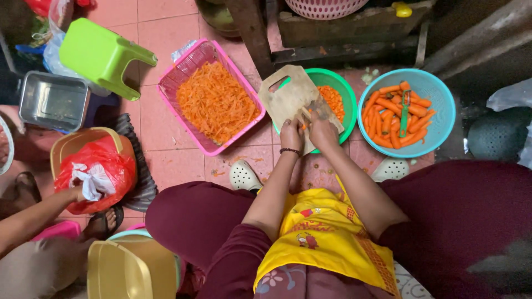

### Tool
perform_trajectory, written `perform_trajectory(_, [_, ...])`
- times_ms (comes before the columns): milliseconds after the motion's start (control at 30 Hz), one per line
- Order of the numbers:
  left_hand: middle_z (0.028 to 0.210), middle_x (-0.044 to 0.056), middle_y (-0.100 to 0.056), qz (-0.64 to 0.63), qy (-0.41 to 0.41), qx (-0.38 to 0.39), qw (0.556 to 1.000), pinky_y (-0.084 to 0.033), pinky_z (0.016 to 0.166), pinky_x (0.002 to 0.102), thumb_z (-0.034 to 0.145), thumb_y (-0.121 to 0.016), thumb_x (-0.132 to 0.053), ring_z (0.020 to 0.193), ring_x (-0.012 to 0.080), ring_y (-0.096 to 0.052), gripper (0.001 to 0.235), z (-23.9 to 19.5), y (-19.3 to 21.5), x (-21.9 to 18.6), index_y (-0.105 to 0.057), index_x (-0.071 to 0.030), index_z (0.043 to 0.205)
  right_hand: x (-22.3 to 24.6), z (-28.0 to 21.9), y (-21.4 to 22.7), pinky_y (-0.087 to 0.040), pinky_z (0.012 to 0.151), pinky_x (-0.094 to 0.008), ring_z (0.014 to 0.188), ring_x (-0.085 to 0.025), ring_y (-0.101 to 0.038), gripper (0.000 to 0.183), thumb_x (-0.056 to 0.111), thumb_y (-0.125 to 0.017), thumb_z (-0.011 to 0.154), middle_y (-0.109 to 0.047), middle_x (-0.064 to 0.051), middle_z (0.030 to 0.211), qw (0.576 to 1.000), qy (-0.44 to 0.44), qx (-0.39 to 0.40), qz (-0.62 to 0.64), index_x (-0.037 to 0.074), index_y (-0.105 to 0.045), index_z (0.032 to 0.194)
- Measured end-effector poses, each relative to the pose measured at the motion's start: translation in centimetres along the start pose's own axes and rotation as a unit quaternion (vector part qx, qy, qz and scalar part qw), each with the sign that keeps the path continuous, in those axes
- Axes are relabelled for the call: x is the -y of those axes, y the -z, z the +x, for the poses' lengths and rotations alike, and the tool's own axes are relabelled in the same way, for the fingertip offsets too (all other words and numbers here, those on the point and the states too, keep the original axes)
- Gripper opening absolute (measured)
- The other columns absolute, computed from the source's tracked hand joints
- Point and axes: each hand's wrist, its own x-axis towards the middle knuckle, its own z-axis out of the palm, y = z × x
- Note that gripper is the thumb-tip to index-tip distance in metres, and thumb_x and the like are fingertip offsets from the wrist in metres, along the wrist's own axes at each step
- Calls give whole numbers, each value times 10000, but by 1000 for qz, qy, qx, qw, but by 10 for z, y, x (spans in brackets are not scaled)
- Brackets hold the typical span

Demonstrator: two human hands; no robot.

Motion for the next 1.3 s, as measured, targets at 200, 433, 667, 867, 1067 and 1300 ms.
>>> perform_trajectory(200, [861,100,-573,-14,15,15,1000,-619,813,454,822,-709,-73,852,358,-699,102,8,-3,5,-623,-124,841,3,-3,-7,-491,995,-658,1105,-569,-644,405,224,-495,1030,-655,-299,1187,999,34,-3,36,96,-443,1411])
perform_trajectory(433, [924,89,-567,-29,68,31,997,-608,869,474,851,-674,-82,910,366,-703,92,4,6,5,-618,-153,866,9,-8,-3,-532,907,-648,1035,-548,-682,346,250,-452,1021,-691,-270,1110,999,18,-12,32,150,-473,1352])
perform_trajectory(667, [880,69,-586,-18,61,4,998,-598,865,473,839,-646,-63,904,340,-701,96,10,-8,24,-614,-154,835,0,-2,-7,-523,930,-645,1057,-559,-670,314,242,-477,1019,-689,-281,1101,998,2,-6,67,169,-478,1324])
perform_trajectory(867, [961,113,-539,-56,47,-100,992,-569,849,454,810,-595,-8,913,389,-656,181,3,17,16,-528,-133,922,32,-27,12,-507,1001,-620,1168,-550,-626,449,253,-497,1001,-667,-335,1196,992,28,18,120,142,-451,1434])
perform_trajectory(1067, [952,134,-517,-33,28,-113,993,-561,832,443,731,-690,-20,888,393,-649,288,4,28,4,-490,-98,923,-5,0,34,-498,986,-652,1145,-560,-625,526,147,-482,1022,-659,-372,1141,986,-26,-57,157,143,-360,1534])
perform_trajectory(1300, [1377,155,-371,65,139,-47,987,-534,994,532,674,-918,-248,1272,415,-453,733,25,26,33,-449,-161,1231,-63,28,49,-536,931,-604,1096,-518,-667,333,172,-517,1025,-681,-318,1120,980,-93,-127,119,102,-496,1350])
